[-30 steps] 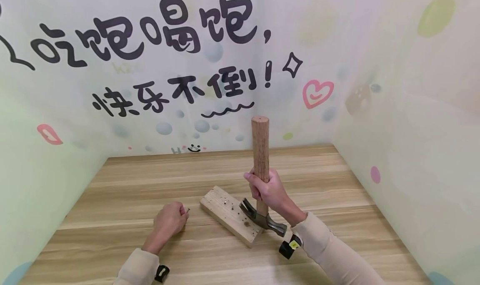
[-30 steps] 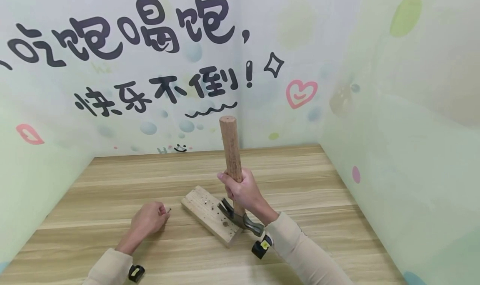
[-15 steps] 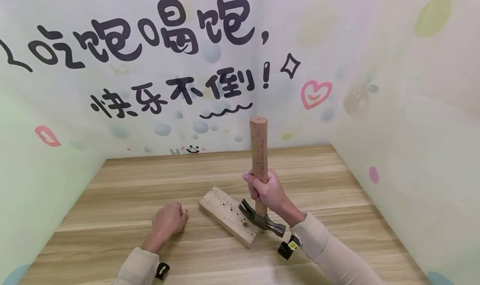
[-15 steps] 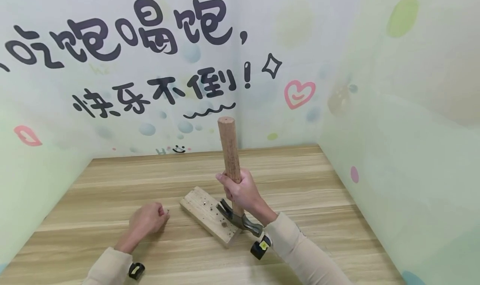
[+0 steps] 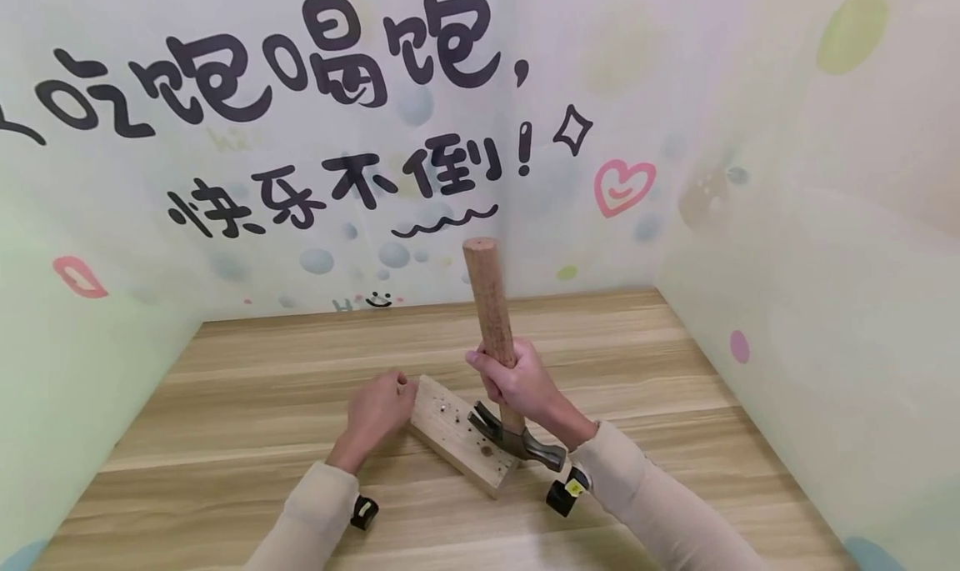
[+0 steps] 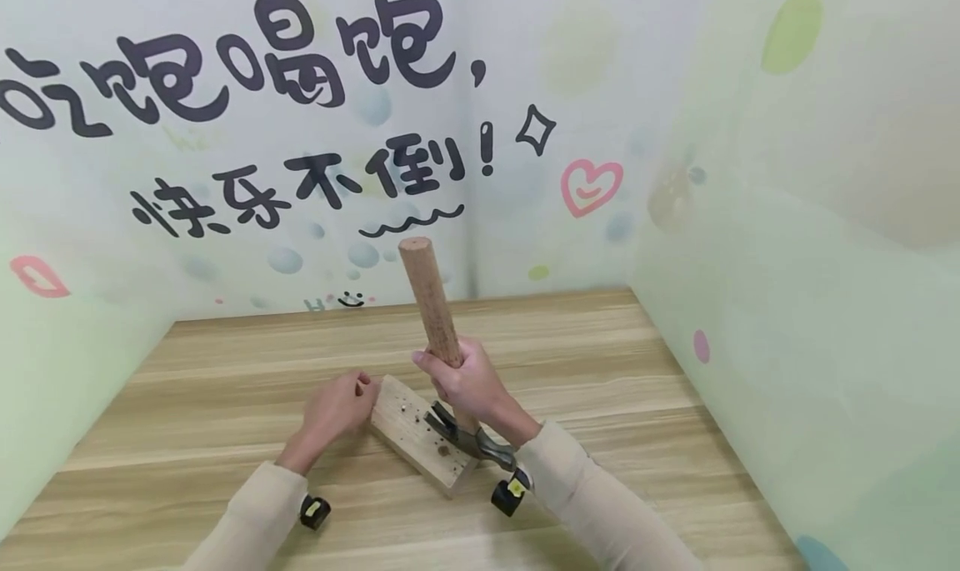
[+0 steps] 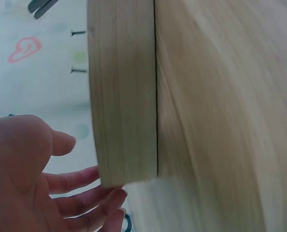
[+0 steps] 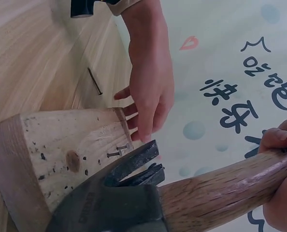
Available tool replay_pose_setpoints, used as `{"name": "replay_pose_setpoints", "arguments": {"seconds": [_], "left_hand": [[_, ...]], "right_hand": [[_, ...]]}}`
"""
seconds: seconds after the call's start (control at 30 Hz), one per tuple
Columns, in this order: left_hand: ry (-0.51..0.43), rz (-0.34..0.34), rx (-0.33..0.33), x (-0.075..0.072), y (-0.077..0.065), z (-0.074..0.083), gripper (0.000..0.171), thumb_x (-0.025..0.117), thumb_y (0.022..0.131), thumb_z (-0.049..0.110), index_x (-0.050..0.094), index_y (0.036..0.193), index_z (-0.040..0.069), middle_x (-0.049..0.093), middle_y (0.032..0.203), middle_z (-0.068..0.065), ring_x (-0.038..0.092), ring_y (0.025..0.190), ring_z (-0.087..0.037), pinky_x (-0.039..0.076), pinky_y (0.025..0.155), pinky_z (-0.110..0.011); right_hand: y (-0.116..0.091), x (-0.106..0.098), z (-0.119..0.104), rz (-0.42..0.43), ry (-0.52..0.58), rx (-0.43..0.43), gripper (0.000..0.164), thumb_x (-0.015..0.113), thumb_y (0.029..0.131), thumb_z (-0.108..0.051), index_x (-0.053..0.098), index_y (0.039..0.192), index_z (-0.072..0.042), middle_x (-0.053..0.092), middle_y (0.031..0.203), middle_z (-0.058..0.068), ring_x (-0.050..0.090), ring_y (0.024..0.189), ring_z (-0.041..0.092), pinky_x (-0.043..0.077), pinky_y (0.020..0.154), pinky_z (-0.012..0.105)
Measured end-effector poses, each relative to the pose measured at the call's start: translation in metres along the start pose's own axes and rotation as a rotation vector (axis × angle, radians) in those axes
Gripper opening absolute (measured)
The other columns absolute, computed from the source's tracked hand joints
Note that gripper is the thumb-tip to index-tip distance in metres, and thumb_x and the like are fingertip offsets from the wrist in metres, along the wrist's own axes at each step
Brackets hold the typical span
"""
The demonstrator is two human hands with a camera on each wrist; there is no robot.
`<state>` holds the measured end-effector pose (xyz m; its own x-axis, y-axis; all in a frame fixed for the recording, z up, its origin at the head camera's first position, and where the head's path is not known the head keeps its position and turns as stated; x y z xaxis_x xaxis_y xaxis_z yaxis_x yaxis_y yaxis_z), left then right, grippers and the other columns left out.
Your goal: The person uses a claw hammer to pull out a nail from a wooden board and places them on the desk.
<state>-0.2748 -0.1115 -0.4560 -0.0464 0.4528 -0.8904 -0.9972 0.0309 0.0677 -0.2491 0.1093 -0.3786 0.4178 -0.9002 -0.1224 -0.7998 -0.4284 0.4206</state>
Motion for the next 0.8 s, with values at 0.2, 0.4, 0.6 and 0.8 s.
{"name": "replay_pose_setpoints", "arguments": {"seconds": [0.2,0.4,0.6,0.8], "left_hand": [[0.009,-0.038,-0.028,0.018,0.011,0.006,0.043,0.046,0.102,0.04,0.065,0.115,0.004,0.07,0.106,-0.016,0.067,0.09,-0.034,0.051,0.069,-0.047],[0.059,-0.035,0.006,0.028,0.014,0.005,0.046,0.041,0.105,0.037,0.064,0.113,-0.002,0.066,0.096,-0.021,0.064,0.084,-0.035,0.05,0.063,-0.047],[0.052,-0.069,0.005,0.034,0.012,0.004,0.05,0.033,0.107,0.036,0.059,0.121,-0.005,0.062,0.115,-0.029,0.06,0.108,-0.046,0.05,0.082,-0.059],[0.047,-0.086,0.016,0.037,0.017,0.005,0.049,0.031,0.106,0.033,0.061,0.117,-0.004,0.063,0.114,-0.029,0.06,0.111,-0.046,0.049,0.086,-0.061]], "right_hand": [[0.009,0.003,0.003,-0.023,-0.035,0.1,0.035,0.059,0.099,-0.024,0.053,0.073,-0.001,0.042,0.047,0.002,0.039,0.039,0.012,0.032,0.04,0.027],[0.023,0.014,0.007,-0.07,-0.044,0.217,0.036,0.059,0.099,-0.027,0.051,0.073,-0.003,0.041,0.048,-0.002,0.038,0.04,0.011,0.032,0.04,0.027],[0.038,0.03,0.015,-0.134,-0.076,0.339,0.029,0.062,0.097,-0.028,0.053,0.077,-0.009,0.04,0.049,-0.004,0.037,0.041,0.009,0.033,0.04,0.025],[0.051,0.043,0.025,-0.162,-0.185,0.414,0.032,0.064,0.095,-0.036,0.054,0.078,-0.011,0.038,0.049,-0.005,0.036,0.04,0.008,0.031,0.039,0.024]]}}
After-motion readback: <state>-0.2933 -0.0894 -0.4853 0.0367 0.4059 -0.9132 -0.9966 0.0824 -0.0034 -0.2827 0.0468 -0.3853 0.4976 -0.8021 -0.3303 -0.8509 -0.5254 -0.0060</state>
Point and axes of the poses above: each hand's wrist, its own y-axis towards the middle knuckle, its own x-axis out of the palm, z = x × y, the point moved 3 cm from there along y, towards the middle knuckle
